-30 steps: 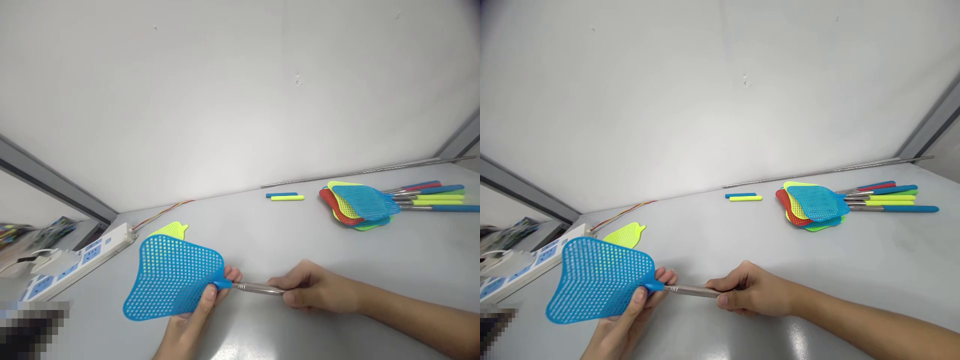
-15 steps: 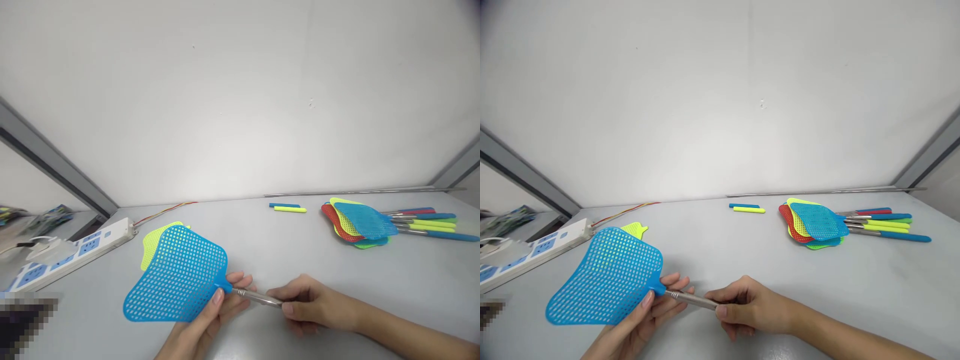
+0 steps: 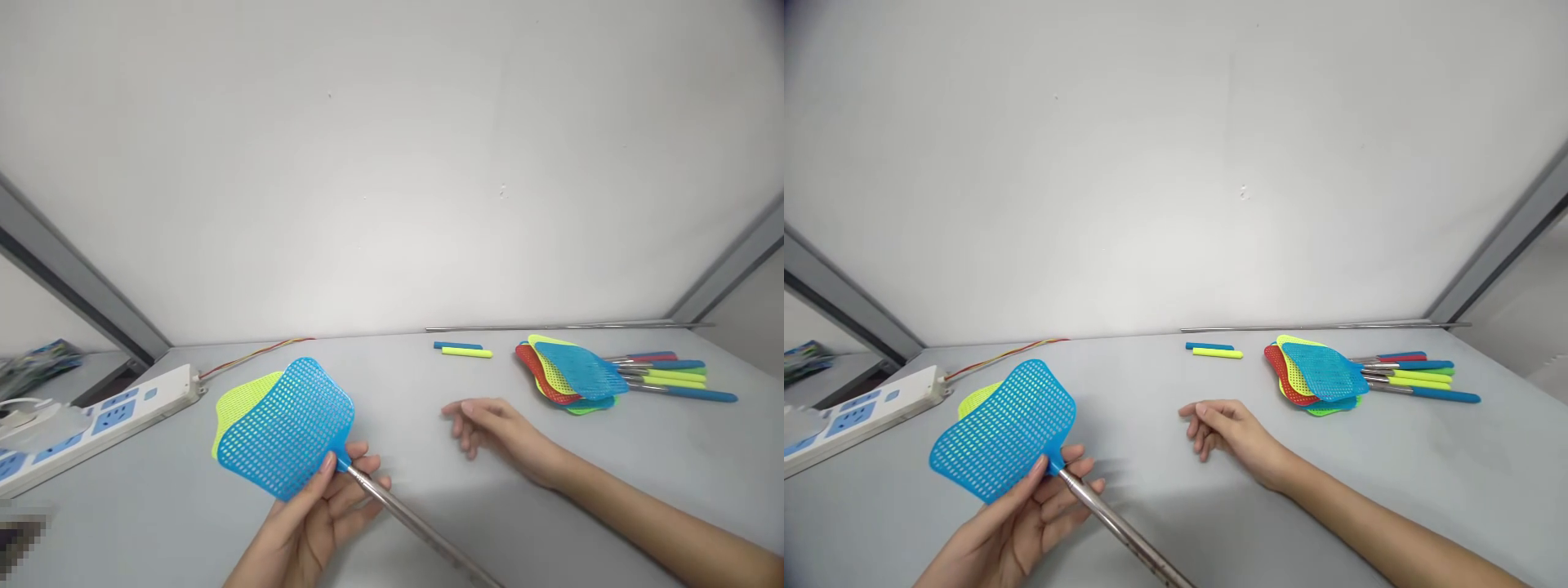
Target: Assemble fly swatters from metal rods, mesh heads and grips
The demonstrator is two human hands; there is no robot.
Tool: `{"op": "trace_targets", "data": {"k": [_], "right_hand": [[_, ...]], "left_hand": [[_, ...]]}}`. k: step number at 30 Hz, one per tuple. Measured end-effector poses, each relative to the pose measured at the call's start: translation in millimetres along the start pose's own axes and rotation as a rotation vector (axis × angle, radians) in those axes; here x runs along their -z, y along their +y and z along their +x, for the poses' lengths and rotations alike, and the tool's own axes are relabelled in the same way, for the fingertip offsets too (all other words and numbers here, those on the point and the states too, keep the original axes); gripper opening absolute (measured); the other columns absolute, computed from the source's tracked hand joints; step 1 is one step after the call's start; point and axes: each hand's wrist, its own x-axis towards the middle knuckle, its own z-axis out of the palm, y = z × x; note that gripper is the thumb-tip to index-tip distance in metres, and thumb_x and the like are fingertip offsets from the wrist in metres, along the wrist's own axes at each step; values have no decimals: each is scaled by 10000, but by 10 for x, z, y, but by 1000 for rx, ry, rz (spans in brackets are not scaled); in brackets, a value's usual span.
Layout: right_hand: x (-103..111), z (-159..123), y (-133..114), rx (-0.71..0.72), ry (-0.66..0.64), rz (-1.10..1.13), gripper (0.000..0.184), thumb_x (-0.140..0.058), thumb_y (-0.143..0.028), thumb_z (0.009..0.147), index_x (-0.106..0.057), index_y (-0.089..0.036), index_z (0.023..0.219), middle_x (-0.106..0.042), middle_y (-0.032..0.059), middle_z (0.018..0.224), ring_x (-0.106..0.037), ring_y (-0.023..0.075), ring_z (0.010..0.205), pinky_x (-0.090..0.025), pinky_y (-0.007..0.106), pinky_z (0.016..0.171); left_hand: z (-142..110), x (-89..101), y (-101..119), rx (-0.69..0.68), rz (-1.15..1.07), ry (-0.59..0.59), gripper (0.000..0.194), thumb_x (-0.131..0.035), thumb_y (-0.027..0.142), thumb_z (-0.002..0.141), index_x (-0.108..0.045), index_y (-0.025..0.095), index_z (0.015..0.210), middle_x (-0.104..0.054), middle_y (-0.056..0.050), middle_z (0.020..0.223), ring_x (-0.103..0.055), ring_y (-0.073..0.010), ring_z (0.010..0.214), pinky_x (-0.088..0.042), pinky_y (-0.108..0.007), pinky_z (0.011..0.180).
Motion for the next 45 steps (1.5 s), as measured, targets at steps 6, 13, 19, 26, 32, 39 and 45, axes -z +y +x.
{"op": "trace_targets", "data": {"k": [6,13,19,26,32,39,45], "right_hand": [[218,136,-160,33,268,-81,393,-514,-335,794,-419,-222,1158,-558,-3,744,-534,86,512,-438,206,464],[391,456,-290,-112,338,-248,568,-459,-303,835,-151,-222,1306,-613,11,615,-502,109,337,-369,187,290],[533,652,-300,-173,374,-330,338,-441,-270,871,-378,-145,1179,-581,-3,645,-509,77,413,-419,183,367],[551,686,-301,-206,385,-328,267,-475,-268,858,-491,-136,1090,-549,66,1004,-569,156,799,-492,327,668],[480,678,-309,-172,429,-303,278,-481,-268,855,-489,-139,1101,-534,75,1054,-559,176,862,-481,360,717],[409,612,-301,5,484,-278,260,-465,-286,863,-502,-132,1068,-553,61,982,-568,147,776,-489,316,654],[144,307,-249,109,420,-234,179,-488,-324,828,-453,-164,900,-549,-27,564,-471,75,400,-372,173,368]], "left_hand": [[-62,-50,56,-17,-1,50,194,-562,262,758,-636,145,893,-670,-90,850,-624,-285,866,-514,-409,765],[-60,-19,64,-38,17,58,167,-580,213,745,-621,142,890,-660,-84,861,-628,-266,844,-517,-414,770],[-39,0,75,-54,-35,50,137,-557,195,760,-620,141,869,-662,-75,829,-638,-242,826,-523,-392,764],[17,36,95,-60,-77,56,133,-491,139,802,-608,127,864,-650,-68,810,-648,-222,794,-549,-363,723],[156,161,77,-121,-207,8,163,-454,135,838,-598,128,914,-633,-70,884,-645,-176,800,-556,-335,732],[189,190,127,-147,-294,12,176,-428,172,864,-590,106,843,-622,-69,866,-638,-173,820,-567,-306,714],[266,215,142,-183,-399,31,215,-395,177,881,-581,102,804,-623,-71,830,-639,-162,809,-562,-325,729]]}}
